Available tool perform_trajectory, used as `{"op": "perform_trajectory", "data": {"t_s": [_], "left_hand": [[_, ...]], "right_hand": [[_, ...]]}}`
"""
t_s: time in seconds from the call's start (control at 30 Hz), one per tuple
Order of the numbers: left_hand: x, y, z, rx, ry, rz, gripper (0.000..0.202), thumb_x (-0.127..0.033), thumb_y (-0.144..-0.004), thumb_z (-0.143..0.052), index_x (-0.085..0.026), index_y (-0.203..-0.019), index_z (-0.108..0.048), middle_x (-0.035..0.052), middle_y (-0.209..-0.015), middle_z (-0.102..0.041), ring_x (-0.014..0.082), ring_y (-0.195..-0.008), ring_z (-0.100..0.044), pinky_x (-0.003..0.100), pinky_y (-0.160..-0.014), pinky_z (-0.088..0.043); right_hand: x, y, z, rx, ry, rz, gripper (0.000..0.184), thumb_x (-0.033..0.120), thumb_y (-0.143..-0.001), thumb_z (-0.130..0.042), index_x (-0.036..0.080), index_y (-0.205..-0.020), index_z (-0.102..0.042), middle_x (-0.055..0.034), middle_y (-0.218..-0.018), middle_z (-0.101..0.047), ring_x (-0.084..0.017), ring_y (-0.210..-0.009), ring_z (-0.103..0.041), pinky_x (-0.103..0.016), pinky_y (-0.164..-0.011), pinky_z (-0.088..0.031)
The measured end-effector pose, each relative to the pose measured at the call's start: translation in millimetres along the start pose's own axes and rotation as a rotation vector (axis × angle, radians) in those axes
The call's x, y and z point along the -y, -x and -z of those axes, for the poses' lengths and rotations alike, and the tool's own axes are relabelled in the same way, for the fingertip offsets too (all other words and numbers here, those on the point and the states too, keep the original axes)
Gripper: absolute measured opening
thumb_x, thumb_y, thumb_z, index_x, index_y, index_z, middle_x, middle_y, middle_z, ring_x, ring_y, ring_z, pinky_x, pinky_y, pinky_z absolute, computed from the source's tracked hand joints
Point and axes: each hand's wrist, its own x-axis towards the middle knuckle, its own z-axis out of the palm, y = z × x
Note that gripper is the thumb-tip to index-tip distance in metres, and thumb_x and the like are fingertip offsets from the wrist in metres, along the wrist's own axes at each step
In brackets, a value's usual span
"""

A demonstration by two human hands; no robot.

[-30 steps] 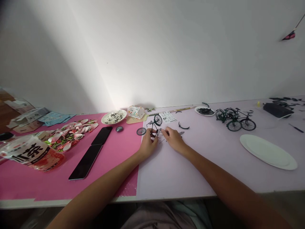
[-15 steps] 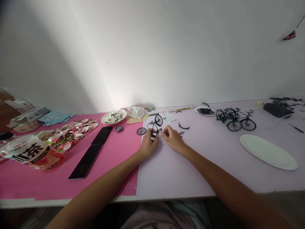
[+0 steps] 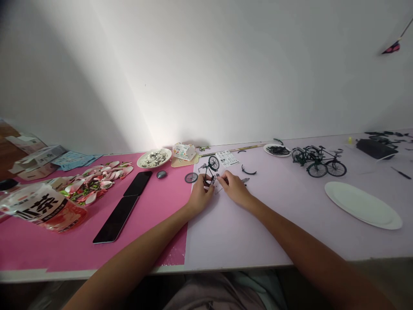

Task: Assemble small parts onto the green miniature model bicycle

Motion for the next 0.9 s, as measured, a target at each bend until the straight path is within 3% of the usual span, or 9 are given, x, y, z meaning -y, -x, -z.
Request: {"op": "perform_trajectory", "data": {"t_s": [0.27, 0.5, 0.9], "left_hand": [[1.7, -0.1, -0.5, 0.002, -0.010, -0.010, 0.022, -0.015, -0.088, -0.057, -0.021, -0.106, -0.045, 0.0024, -0.099, -0.061, 0.0122, -0.076, -0.058, 0.024, -0.063, -0.046], [0.5, -0.8, -0.6, 0.009, 0.000, -0.004, 0.023, -0.014, -0.087, -0.058, -0.021, -0.105, -0.046, 0.0033, -0.100, -0.062, 0.0126, -0.077, -0.059, 0.024, -0.064, -0.047], [5.7, -1.5, -1.3, 0.010, 0.010, -0.003, 0.023, -0.016, -0.087, -0.058, -0.021, -0.107, -0.047, 0.0025, -0.099, -0.062, 0.0119, -0.075, -0.058, 0.025, -0.064, -0.047]], "right_hand": [[2.0, 1.0, -0.2, 0.019, 0.023, -0.034, 0.036, 0.053, -0.097, -0.046, 0.025, -0.076, -0.044, 0.0004, -0.069, -0.062, -0.019, -0.063, -0.055, -0.030, -0.059, -0.036], [0.3, 1.5, -1.7, 0.026, -0.020, -0.066, 0.023, 0.046, -0.094, -0.053, 0.025, -0.087, -0.052, -0.0024, -0.089, -0.073, -0.022, -0.080, -0.066, -0.031, -0.069, -0.043], [3.2, 1.3, 1.1, 0.052, 0.030, -0.017, 0.031, 0.051, -0.097, -0.047, 0.024, -0.081, -0.047, -0.0003, -0.074, -0.065, -0.018, -0.065, -0.056, -0.029, -0.061, -0.037]]}}
